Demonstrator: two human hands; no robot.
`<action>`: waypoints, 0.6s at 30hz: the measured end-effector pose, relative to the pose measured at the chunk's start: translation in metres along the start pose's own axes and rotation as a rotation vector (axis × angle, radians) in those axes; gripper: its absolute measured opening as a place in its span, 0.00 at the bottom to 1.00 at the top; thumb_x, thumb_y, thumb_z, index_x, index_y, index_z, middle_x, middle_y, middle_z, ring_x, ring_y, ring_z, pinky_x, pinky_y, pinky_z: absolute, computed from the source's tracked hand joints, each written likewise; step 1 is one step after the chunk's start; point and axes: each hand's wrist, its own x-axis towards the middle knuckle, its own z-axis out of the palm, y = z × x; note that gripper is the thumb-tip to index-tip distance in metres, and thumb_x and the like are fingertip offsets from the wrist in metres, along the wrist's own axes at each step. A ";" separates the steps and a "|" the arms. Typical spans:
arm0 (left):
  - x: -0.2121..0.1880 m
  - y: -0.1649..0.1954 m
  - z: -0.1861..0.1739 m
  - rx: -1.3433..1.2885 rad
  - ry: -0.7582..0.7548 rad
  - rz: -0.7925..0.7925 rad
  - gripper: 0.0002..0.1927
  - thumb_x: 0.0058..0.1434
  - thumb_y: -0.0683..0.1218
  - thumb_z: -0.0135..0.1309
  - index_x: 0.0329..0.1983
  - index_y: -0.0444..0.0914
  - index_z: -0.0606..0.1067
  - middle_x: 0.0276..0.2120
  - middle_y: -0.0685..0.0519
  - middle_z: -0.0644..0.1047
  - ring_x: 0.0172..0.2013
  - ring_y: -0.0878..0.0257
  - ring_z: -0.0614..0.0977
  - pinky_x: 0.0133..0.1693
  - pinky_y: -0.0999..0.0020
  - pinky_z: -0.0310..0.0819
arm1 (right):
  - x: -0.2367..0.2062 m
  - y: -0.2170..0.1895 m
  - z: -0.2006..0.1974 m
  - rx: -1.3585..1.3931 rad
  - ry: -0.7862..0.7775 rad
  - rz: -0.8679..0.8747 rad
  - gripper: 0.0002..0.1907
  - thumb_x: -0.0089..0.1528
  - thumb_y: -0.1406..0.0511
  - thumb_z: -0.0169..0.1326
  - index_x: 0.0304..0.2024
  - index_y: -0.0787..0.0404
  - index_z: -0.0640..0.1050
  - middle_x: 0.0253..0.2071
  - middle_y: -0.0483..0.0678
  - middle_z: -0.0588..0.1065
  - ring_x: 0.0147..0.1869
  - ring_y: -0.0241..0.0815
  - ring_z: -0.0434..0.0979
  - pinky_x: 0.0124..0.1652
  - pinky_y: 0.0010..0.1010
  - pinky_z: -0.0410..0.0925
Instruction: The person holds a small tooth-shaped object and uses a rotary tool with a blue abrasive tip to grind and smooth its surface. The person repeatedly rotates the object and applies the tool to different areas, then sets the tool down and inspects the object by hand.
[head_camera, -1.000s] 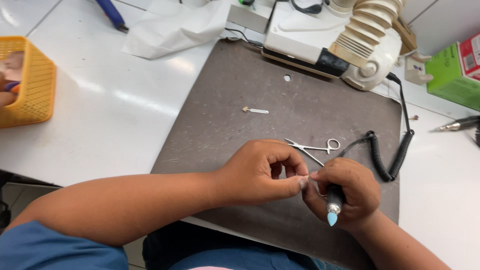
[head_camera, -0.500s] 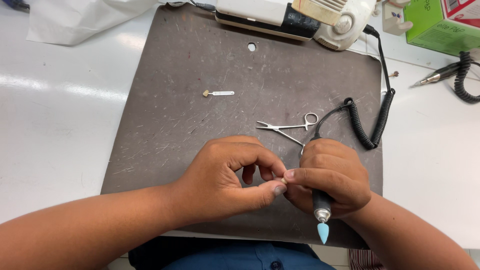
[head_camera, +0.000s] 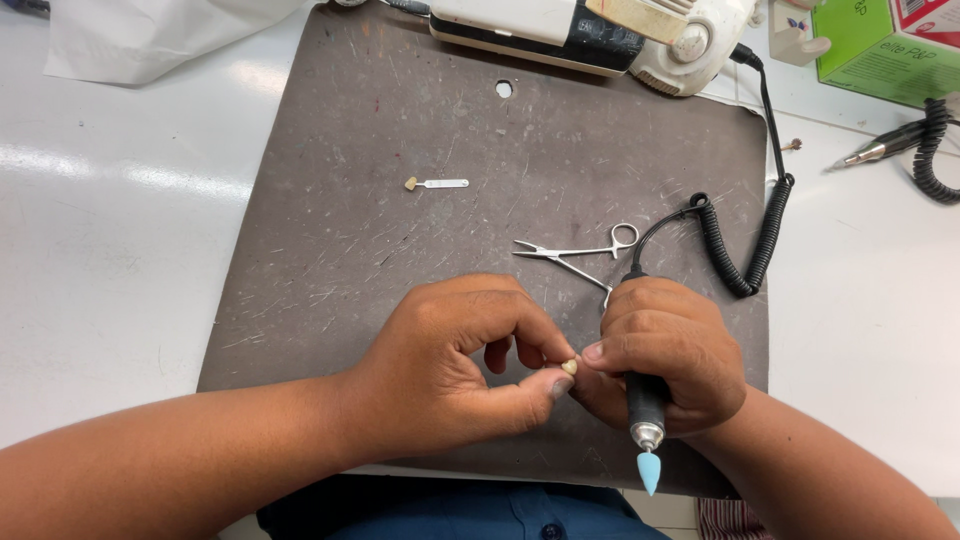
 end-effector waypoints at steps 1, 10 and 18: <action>0.000 0.000 0.000 0.013 -0.001 0.002 0.05 0.58 0.47 0.63 0.36 0.42 0.81 0.29 0.58 0.80 0.29 0.70 0.78 0.30 0.76 0.74 | 0.000 0.000 0.000 0.007 0.001 0.008 0.15 0.56 0.71 0.66 0.41 0.59 0.74 0.25 0.41 0.72 0.27 0.34 0.74 0.29 0.27 0.66; -0.001 -0.001 -0.001 0.055 -0.001 0.017 0.07 0.56 0.47 0.64 0.35 0.43 0.79 0.29 0.58 0.78 0.29 0.70 0.77 0.30 0.75 0.73 | 0.003 0.001 0.003 -0.025 0.014 -0.080 0.16 0.54 0.69 0.66 0.42 0.60 0.75 0.22 0.39 0.69 0.26 0.34 0.72 0.28 0.28 0.64; -0.001 -0.002 -0.001 -0.010 -0.024 -0.027 0.07 0.57 0.48 0.63 0.36 0.42 0.79 0.30 0.59 0.79 0.30 0.70 0.77 0.30 0.76 0.74 | 0.005 0.000 0.002 -0.044 0.008 -0.097 0.14 0.56 0.69 0.65 0.42 0.60 0.76 0.22 0.41 0.70 0.26 0.35 0.72 0.28 0.29 0.65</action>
